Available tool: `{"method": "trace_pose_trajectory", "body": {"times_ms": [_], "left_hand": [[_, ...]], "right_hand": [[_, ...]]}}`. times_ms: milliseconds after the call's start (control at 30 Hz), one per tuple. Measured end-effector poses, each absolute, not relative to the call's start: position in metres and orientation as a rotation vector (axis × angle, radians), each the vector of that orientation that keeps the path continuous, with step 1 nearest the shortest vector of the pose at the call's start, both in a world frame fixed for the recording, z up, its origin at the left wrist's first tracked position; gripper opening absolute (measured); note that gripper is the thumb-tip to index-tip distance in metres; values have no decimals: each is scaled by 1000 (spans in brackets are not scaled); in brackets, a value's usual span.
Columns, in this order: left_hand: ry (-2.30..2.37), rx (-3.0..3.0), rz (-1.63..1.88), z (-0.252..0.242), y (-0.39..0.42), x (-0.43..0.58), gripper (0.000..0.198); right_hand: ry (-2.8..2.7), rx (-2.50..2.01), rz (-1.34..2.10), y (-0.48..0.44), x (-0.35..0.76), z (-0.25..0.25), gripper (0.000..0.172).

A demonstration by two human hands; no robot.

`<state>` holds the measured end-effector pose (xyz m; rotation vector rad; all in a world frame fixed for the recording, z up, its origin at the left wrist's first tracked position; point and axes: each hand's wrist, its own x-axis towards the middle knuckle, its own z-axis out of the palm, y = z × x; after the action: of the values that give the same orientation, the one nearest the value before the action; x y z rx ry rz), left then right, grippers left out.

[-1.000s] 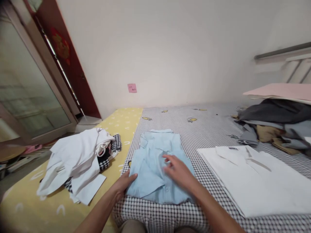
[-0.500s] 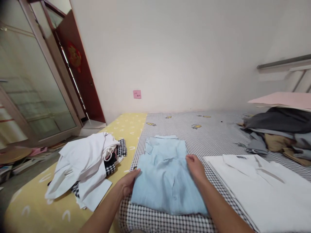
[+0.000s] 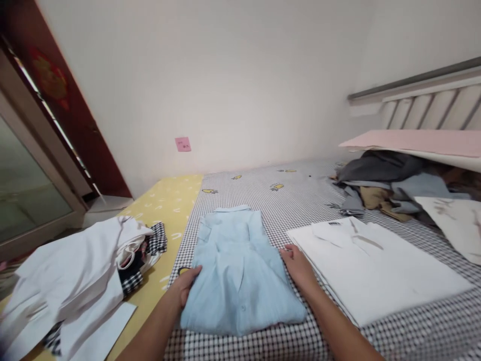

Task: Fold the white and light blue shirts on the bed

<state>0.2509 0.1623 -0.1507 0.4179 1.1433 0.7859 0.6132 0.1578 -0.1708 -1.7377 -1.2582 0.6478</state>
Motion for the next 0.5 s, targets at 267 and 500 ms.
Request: {"method": "trace_pose_trajectory", "body": {"times_ms": [267, 500], "left_hand": [[1378, 630, 855, -164, 166, 247, 67], [1360, 685, 928, -192, 178, 235, 57]], "right_hand": [[-1383, -1694, 562, 160, 598, -153, 5], [-1371, -1707, 511, 176, 586, -140, 25]]}}
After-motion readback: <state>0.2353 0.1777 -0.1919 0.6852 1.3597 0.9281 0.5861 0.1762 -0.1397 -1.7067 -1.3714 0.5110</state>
